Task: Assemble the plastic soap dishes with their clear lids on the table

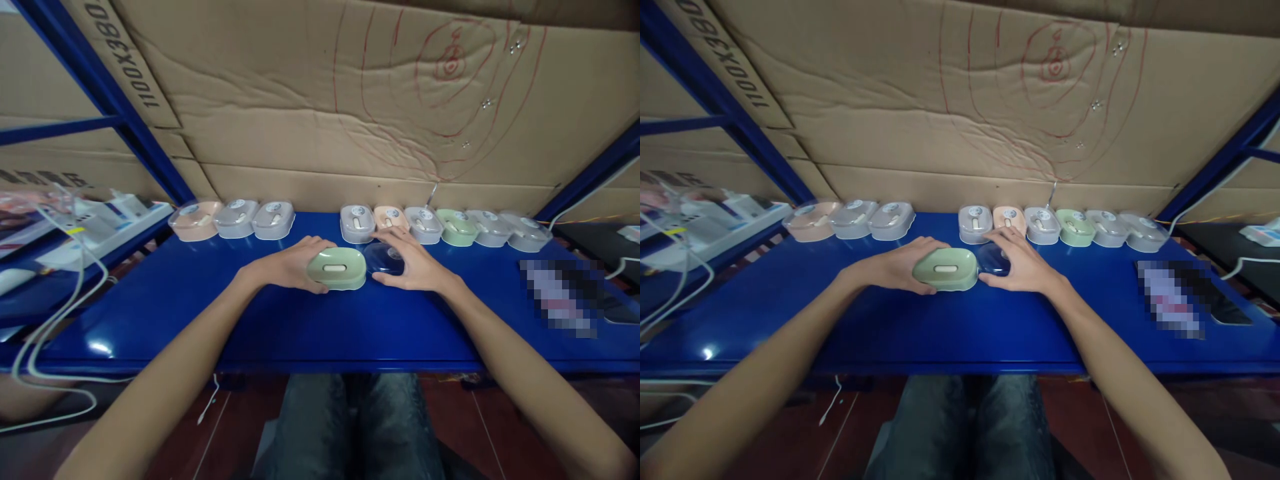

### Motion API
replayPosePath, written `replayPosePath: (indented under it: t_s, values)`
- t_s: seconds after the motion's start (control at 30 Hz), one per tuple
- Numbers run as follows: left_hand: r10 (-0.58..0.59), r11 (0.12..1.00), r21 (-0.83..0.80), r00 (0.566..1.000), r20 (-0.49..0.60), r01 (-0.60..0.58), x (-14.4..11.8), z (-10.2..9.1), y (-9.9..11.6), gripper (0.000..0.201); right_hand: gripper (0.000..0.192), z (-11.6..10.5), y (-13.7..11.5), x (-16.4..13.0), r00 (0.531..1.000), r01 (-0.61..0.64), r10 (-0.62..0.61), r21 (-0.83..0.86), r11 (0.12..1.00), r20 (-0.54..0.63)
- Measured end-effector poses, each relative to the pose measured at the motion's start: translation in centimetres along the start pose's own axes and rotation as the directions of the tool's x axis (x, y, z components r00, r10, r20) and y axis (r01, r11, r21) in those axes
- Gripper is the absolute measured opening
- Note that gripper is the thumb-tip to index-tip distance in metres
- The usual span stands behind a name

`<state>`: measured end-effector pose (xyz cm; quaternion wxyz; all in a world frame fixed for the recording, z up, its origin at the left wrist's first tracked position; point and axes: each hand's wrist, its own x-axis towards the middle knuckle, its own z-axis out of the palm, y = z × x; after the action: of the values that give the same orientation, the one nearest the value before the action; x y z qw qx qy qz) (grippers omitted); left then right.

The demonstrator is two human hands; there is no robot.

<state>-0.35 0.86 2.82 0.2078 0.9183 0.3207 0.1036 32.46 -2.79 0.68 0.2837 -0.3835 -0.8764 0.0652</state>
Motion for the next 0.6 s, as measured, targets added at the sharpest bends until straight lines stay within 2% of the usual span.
replayPosePath:
  t_s: [0.13, 0.3, 0.43, 0.6]
  values:
    - [0.086, 0.995, -0.036, 0.994, -0.067, -0.089, 0.7, 1.5, 0.8, 0.083, 0.088, 1.7, -1.5, 0.3, 0.998, 0.048, -0.049, 0.039, 0.998, 0.025]
    - [0.066, 0.996, -0.046, 0.991, -0.117, -0.071, 1.2, 3.1, 1.2, 0.091, 0.091, 2.5, -1.5, 0.3, 0.995, 0.060, -0.060, 0.005, 0.998, 0.082]
    - [0.069, 0.996, -0.053, 0.992, -0.107, -0.075, 1.2, 3.2, 1.2, 0.095, 0.081, 2.4, -1.1, 0.3, 0.996, 0.044, -0.045, 0.010, 0.999, 0.071]
    - [0.074, 0.997, 0.001, 0.992, -0.100, -0.074, 1.1, 2.9, 0.9, 0.099, 0.064, 2.5, -0.8, 0.3, 0.994, 0.084, -0.084, 0.005, 0.996, 0.063]
